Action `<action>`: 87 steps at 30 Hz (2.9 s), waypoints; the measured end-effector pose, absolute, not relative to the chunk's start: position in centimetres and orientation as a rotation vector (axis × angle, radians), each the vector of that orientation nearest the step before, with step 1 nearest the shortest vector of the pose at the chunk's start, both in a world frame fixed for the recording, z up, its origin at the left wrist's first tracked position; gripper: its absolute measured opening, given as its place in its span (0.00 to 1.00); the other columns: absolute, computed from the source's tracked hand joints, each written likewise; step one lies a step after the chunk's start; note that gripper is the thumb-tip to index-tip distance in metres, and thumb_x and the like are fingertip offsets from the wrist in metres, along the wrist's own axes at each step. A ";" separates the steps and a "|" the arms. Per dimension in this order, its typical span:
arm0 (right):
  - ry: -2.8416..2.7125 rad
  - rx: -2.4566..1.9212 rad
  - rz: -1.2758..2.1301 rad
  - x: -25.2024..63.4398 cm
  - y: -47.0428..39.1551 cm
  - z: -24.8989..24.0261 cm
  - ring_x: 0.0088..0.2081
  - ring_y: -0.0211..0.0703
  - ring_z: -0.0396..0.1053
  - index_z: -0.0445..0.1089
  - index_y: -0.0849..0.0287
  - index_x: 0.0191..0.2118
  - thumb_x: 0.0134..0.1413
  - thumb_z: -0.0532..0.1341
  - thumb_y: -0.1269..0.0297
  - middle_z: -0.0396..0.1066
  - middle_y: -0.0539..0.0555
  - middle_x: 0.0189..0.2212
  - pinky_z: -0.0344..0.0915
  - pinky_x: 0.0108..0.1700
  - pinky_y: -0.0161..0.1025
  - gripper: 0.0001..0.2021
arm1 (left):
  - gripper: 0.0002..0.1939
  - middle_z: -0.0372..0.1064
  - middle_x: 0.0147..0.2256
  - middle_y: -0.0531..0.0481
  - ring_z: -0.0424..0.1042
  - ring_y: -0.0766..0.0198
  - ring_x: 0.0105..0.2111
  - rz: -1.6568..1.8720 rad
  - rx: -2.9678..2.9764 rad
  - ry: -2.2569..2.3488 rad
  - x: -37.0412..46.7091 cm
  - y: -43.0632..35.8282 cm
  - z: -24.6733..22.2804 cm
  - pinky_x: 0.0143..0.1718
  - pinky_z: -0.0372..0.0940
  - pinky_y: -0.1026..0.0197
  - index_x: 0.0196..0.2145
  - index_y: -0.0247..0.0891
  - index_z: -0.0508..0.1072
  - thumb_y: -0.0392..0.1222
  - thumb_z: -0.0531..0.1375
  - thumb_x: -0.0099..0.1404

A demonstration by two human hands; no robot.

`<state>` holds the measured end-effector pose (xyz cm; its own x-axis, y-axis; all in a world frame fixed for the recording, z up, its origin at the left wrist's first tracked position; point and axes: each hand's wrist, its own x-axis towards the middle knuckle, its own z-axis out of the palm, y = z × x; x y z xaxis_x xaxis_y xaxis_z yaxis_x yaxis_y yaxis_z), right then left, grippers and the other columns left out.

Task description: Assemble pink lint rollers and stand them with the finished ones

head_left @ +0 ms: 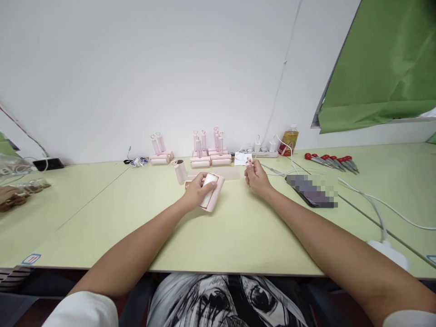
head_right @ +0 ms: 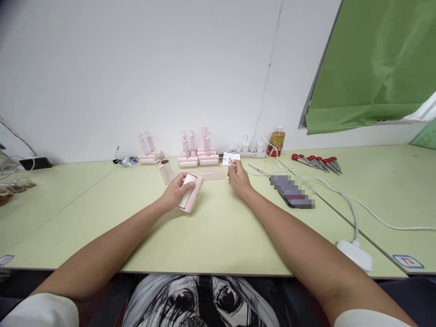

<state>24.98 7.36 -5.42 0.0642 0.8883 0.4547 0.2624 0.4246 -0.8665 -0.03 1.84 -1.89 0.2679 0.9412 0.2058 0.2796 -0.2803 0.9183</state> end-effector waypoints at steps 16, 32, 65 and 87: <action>-1.712 -0.995 1.001 20.9 3.3 -5.2 0.17 0.33 0.67 0.54 0.52 0.47 0.61 0.47 0.42 0.71 0.50 0.33 0.57 0.14 0.29 0.20 | 0.20 0.70 0.28 0.50 0.68 0.63 0.25 1.114 1.408 1.048 0.5 2.5 -2.1 0.24 0.58 0.64 0.38 0.38 0.66 0.56 0.60 0.56; -2.227 -0.970 0.788 20.8 1.3 -3.6 0.26 0.36 0.54 0.66 0.58 0.34 0.60 0.54 0.53 0.62 0.47 0.25 0.52 0.29 0.34 0.14 | 0.27 0.72 0.24 0.43 0.70 0.60 0.22 0.739 1.245 0.459 -1.0 2.1 -1.2 0.25 0.60 0.61 0.42 0.28 0.72 0.50 0.61 0.47; -1.209 -1.087 1.077 19.9 0.2 -1.3 0.16 0.34 0.51 0.62 0.57 0.21 0.56 0.51 0.54 0.56 0.49 0.17 0.47 0.16 0.33 0.17 | 0.15 0.72 0.31 0.44 0.67 0.64 0.26 1.031 1.014 0.620 0.1 2.1 -1.4 0.28 0.62 0.62 0.34 0.33 0.70 0.45 0.62 0.51; -1.518 -0.893 1.327 20.6 0.2 -1.2 0.18 0.32 0.61 0.71 0.61 0.32 0.46 0.66 0.50 0.70 0.52 0.26 0.58 0.17 0.32 0.17 | 0.14 0.57 0.21 0.52 0.59 0.67 0.18 1.023 1.063 0.416 -0.5 1.3 0.4 0.22 0.54 0.61 0.24 0.37 0.63 0.50 0.58 0.47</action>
<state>20.57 0.25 -1.23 -0.3317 0.9286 0.1663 -0.0411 0.1619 -0.9859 -0.52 1.28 0.37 0.5006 0.8479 0.1745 -0.4860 0.1085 0.8672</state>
